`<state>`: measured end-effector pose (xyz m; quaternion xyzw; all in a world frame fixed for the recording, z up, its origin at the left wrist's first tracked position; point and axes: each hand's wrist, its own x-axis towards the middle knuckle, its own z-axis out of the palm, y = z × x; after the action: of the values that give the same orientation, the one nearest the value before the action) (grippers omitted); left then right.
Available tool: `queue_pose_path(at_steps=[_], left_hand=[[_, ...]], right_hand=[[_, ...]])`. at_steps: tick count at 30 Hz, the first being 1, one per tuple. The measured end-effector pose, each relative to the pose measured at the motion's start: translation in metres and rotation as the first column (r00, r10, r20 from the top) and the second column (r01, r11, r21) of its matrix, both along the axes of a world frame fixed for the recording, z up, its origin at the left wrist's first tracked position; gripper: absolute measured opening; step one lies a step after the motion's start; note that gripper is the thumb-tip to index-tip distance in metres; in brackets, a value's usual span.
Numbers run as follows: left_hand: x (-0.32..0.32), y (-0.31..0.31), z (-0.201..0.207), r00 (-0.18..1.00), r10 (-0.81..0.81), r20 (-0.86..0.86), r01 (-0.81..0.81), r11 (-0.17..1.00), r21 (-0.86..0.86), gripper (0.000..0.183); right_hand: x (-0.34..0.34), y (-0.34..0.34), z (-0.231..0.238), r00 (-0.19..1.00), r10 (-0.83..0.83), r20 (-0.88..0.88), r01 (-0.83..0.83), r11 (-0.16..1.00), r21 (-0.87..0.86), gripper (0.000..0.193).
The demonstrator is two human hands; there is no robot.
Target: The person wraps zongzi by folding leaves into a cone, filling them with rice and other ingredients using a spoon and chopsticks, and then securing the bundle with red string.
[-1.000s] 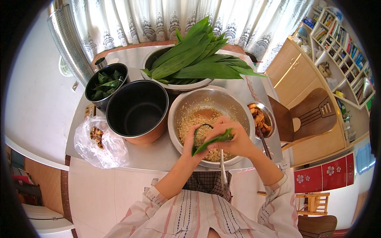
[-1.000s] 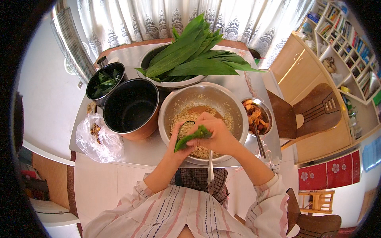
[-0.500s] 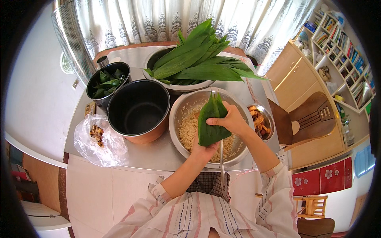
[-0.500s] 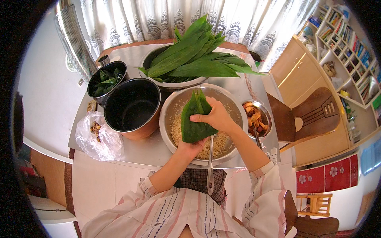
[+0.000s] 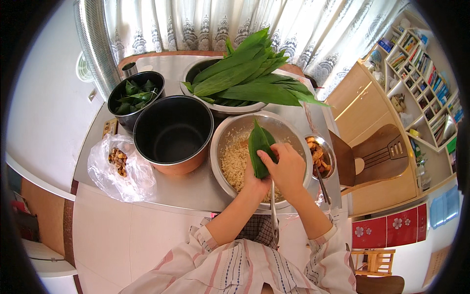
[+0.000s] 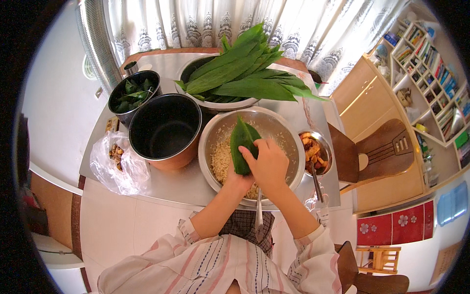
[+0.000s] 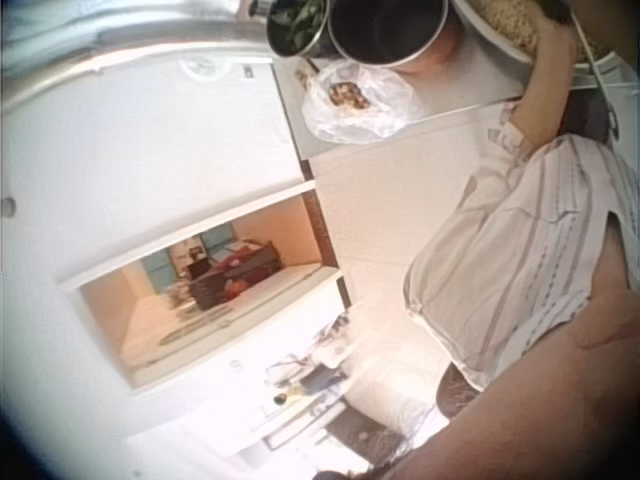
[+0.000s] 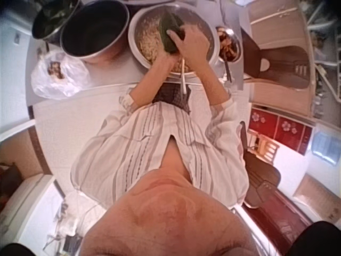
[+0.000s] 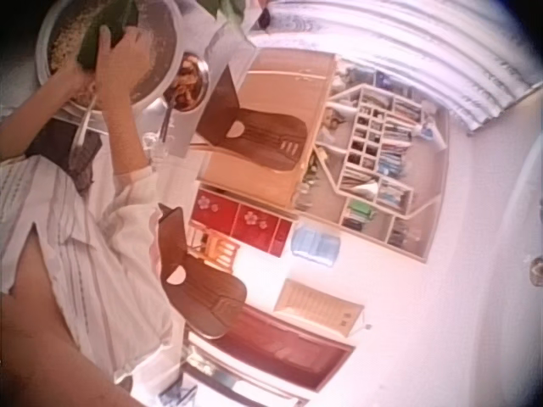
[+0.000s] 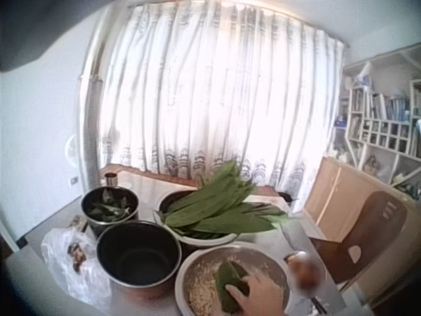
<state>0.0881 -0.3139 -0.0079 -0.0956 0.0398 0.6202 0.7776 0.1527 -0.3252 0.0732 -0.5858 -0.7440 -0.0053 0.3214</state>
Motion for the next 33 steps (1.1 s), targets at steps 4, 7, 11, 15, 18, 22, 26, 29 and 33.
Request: queue_pose_path(at_steps=[4, 7, 11, 15, 18, 22, 26, 29, 33], left_hand=[[0.004, 0.0, 0.002, 0.999, 0.003, -0.049, -0.005, 0.999, -0.044, 0.029], [0.011, -0.004, 0.009, 0.986, 0.066, -0.153, -0.08, 0.992, -0.093, 0.028], [0.025, -0.012, 0.018, 0.977, 0.09, -0.196, -0.109, 0.99, -0.091, 0.029], [0.035, -0.019, 0.017, 0.959, 0.068, -0.277, -0.117, 0.979, -0.167, 0.028], [0.039, -0.021, 0.013, 0.956, 0.068, -0.284, -0.106, 0.987, -0.118, 0.029], [0.042, -0.024, 0.011, 0.952, 0.063, -0.3, -0.099, 0.989, -0.106, 0.027], [0.041, -0.028, 0.015, 0.942, 0.044, -0.334, -0.083, 0.991, -0.105, 0.026], [0.04, -0.03, 0.017, 0.93, 0.017, -0.367, -0.083, 0.983, -0.166, 0.025], [0.04, -0.031, 0.018, 0.924, 0.023, -0.382, -0.082, 0.987, -0.138, 0.025]], right_hand=[[-0.001, -0.005, -0.004, 0.999, 0.033, -0.04, -0.031, 0.998, 0.057, 0.04], [0.0, -0.004, -0.001, 0.993, -0.009, -0.118, -0.007, 0.991, -0.136, 0.043], [0.001, 0.004, 0.008, 0.982, -0.057, -0.179, 0.024, 0.983, -0.18, 0.04], [0.004, 0.013, 0.011, 0.991, -0.074, -0.11, 0.041, 0.959, -0.279, 0.034], [0.005, 0.016, 0.009, 0.995, -0.085, -0.058, 0.071, 0.975, -0.213, 0.028], [0.007, 0.019, 0.004, 0.997, -0.079, 0.019, 0.081, 0.984, -0.156, 0.021], [0.009, 0.022, -0.002, 0.996, -0.073, 0.046, 0.078, 0.991, -0.104, 0.021], [0.011, 0.025, -0.006, 0.996, -0.085, -0.007, 0.084, 0.991, -0.108, 0.022], [0.013, 0.026, -0.006, 0.993, -0.093, -0.075, 0.086, 0.992, -0.09, 0.022]])
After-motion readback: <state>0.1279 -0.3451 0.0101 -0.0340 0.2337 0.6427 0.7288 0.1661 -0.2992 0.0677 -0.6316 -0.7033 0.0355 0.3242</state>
